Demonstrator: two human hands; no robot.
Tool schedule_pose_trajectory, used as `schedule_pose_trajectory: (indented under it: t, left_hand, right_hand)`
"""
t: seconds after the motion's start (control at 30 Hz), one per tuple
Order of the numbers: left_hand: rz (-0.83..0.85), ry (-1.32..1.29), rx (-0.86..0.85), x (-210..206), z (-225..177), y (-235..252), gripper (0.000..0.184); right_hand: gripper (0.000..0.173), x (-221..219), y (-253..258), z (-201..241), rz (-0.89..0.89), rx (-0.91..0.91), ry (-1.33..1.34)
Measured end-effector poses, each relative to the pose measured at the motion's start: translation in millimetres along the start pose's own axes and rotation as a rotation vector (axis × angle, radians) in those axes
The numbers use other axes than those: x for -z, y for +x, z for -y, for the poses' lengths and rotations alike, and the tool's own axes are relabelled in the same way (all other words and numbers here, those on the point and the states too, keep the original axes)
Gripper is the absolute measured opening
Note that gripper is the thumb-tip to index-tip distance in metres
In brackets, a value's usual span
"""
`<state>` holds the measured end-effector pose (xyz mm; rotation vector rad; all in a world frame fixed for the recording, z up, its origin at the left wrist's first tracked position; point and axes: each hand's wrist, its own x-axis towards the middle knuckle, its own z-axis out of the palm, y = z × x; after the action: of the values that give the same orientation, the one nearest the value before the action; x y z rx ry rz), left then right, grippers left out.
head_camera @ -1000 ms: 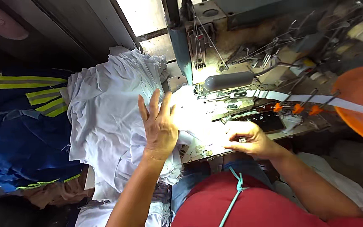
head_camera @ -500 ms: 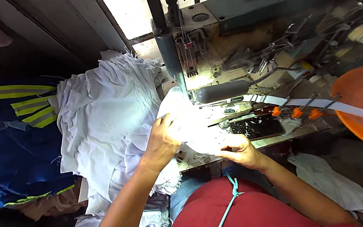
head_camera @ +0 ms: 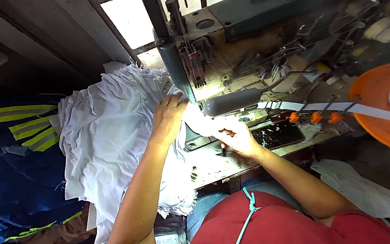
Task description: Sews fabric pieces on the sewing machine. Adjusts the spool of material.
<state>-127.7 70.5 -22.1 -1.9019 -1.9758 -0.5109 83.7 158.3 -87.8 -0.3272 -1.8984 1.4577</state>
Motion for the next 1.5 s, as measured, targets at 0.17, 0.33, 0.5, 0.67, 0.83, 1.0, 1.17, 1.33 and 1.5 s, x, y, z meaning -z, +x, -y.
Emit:
schedule_pose_trajectory:
  t: [0.17,0.33,0.5,0.67,0.83,1.0,1.17,1.33,1.5]
  left_hand:
    - [0.115,-0.164,0.008,30.0,-4.0,-17.4,0.047]
    - [0.158,-0.242,-0.008,25.1,30.0,-20.6,0.041]
    - [0.201,-0.246,-0.084,35.5,40.7,-17.9,0.036]
    - [0.371,-0.678,-0.049,76.7,5.2,-24.2,0.017]
    - [0.179,-0.405,-0.034,73.8,-39.0,-39.2,0.033]
    - [0.097,-0.481,0.025,65.0,-54.0,-44.7,0.02]
    - [0.107,-0.577,0.083,57.3,-58.1,-38.7,0.014]
    - [0.174,-0.386,0.076,64.5,-54.2,-48.7,0.033]
    - [0.019,-0.447,0.149,56.2,-45.3,-54.3,0.01]
  right_hand:
    - [0.013,-6.3,13.4,12.1,0.001,-0.2,-0.007]
    - [0.025,-8.6,20.3,12.5,-0.013,-0.295,-0.026]
    - [0.024,-2.1,13.5,14.1,0.045,-0.068,0.021]
    - [0.022,-5.4,11.2,14.6,0.01,0.044,-0.089]
    - [0.019,-12.3,-0.3,6.7,-0.078,0.373,-0.094]
    - [0.008,-4.9,-10.6,16.7,-0.051,0.417,0.001]
    - [0.017,7.1,-3.9,11.4,0.073,0.298,-0.045]
    - [0.015,22.8,11.8,1.3,0.184,0.307,-0.167]
    - [0.012,19.7,14.3,8.6,0.205,0.222,-0.063]
